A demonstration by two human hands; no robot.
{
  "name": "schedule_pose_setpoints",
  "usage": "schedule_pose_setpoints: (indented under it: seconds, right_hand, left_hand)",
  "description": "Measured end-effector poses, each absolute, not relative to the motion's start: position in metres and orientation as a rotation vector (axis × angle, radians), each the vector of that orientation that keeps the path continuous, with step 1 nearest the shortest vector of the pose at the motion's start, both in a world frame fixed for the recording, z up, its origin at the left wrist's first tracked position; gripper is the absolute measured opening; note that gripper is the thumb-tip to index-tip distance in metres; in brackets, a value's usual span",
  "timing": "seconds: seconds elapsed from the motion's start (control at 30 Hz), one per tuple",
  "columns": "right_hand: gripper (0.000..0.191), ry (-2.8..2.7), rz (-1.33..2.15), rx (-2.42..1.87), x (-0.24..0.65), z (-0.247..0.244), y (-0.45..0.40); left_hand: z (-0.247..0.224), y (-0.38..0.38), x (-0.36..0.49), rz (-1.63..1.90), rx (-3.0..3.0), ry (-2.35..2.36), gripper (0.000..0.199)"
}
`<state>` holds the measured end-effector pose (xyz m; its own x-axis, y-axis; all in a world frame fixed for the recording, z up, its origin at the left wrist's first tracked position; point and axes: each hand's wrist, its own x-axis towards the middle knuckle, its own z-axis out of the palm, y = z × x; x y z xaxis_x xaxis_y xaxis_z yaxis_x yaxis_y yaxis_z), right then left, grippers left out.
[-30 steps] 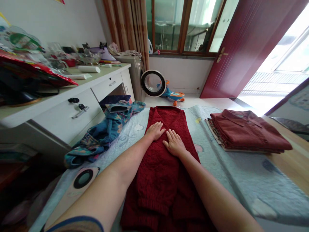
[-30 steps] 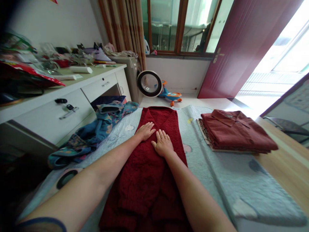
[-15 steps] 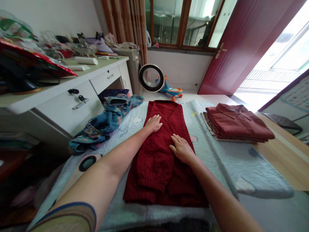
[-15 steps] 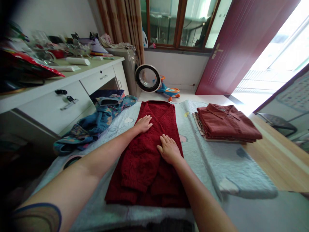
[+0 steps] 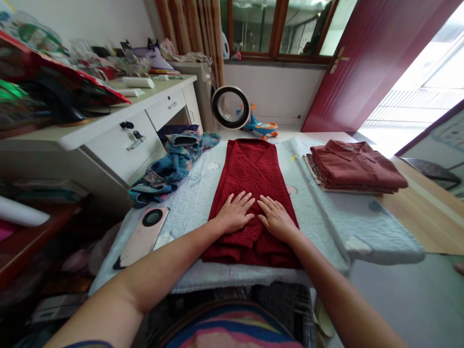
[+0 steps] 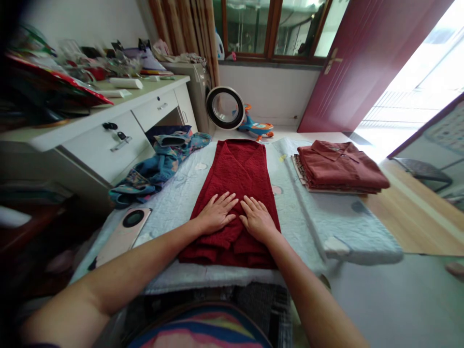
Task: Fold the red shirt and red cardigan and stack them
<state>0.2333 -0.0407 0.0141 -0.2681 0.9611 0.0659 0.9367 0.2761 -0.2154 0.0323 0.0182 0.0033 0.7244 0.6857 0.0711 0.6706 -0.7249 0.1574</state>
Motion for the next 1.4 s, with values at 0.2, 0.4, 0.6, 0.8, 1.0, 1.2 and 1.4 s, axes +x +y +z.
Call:
schedule_pose_setpoints:
  seconds: [0.2,0.4,0.6,0.8,1.0,1.2,1.4]
  right_hand:
    - [0.052,-2.320,0.176,-1.774,0.240,0.016,-0.066]
    - [0.023,-2.206,0.221,-1.521,0.236,0.044,-0.104]
    - [0.027,-2.340,0.329,-1.511,0.223,0.052,-0.129]
    - [0.016,-2.325,0.310,-1.540,0.218,0.043,-0.129]
    - [0.017,-2.311,0.298,-1.537,0.213,0.045,-0.133]
    - [0.018,-2.276,0.400,-1.532,0.212,0.056,-0.131]
    - [0.035,-2.157,0.235,-1.552,0.195,0.042,-0.110]
  left_hand:
    - [0.013,0.009,0.029,0.253,2.826,1.099,0.052]
    - [0.050,-0.040,0.010,0.436,2.694,0.904,0.030]
    - [0.054,-0.064,-0.010,0.340,2.551,0.795,0.039]
    - [0.043,-0.069,-0.008,0.501,2.449,0.861,0.024]
    - [0.049,-0.076,-0.001,0.676,2.380,0.947,0.023]
    - [0.041,-0.082,-0.005,0.402,2.584,0.894,0.033]
    - [0.038,-0.094,-0.012,0.451,2.587,0.907,0.057]
